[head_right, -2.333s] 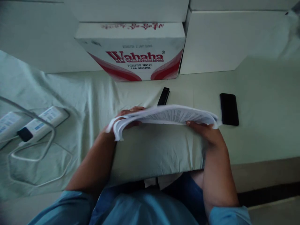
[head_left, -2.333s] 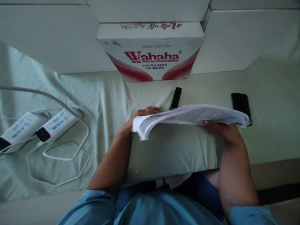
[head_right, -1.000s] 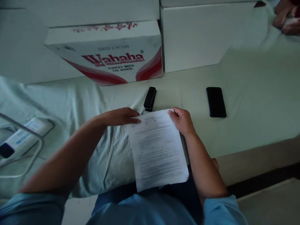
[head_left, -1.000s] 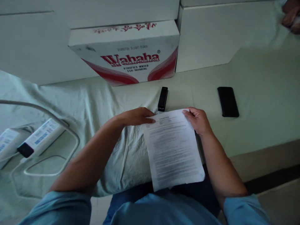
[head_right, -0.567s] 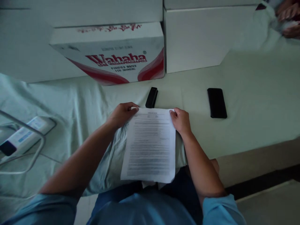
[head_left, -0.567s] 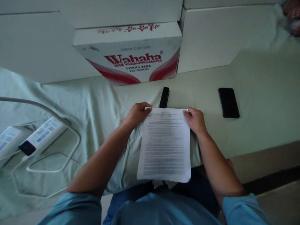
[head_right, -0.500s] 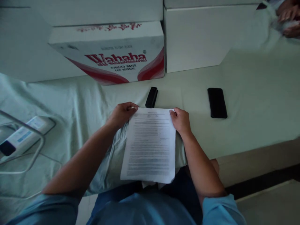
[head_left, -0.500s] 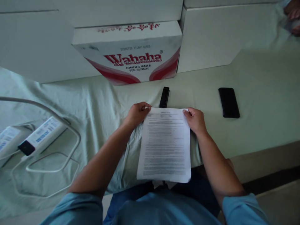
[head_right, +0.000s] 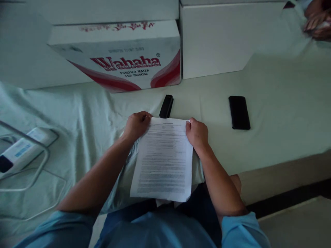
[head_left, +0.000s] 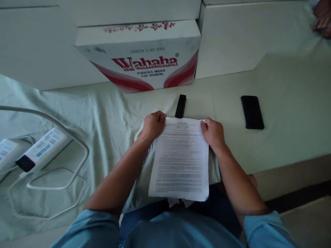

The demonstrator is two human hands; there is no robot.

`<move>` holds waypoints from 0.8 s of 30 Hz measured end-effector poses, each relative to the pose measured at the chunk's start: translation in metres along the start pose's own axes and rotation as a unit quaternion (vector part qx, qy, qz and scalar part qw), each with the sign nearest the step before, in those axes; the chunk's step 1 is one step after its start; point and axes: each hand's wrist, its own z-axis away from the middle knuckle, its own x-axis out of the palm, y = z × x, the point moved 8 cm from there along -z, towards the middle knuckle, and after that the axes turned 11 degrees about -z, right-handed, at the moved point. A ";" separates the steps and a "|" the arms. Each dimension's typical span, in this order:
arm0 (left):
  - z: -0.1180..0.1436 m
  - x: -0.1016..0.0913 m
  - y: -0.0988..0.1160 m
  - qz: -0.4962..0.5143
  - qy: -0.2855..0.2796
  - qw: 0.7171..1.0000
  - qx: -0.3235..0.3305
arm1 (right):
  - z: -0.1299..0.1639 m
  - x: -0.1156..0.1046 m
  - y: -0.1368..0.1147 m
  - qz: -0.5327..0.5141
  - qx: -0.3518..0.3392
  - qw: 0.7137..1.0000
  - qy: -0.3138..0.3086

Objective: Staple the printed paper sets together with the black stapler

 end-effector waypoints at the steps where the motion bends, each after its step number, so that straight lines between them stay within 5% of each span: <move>1: 0.000 0.000 0.001 -0.028 0.000 1.000 0.001 | 0.001 0.001 -0.001 0.021 0.002 1.000 -0.008; 7: -0.001 -0.004 0.002 -0.118 0.040 0.992 0.015 | 0.004 0.006 -0.012 0.052 -0.011 0.999 -0.009; 15: 0.010 -0.010 0.013 -0.058 0.179 0.968 0.166 | -0.002 0.007 -0.008 0.025 -0.042 0.999 0.017; 21: 0.021 -0.023 0.035 -0.075 0.179 0.967 0.167 | -0.002 0.005 -0.004 -0.016 -0.059 0.997 0.036; 24: 0.016 -0.020 0.048 -0.071 0.131 0.972 0.179 | -0.002 0.004 -0.004 -0.025 -0.064 0.997 0.037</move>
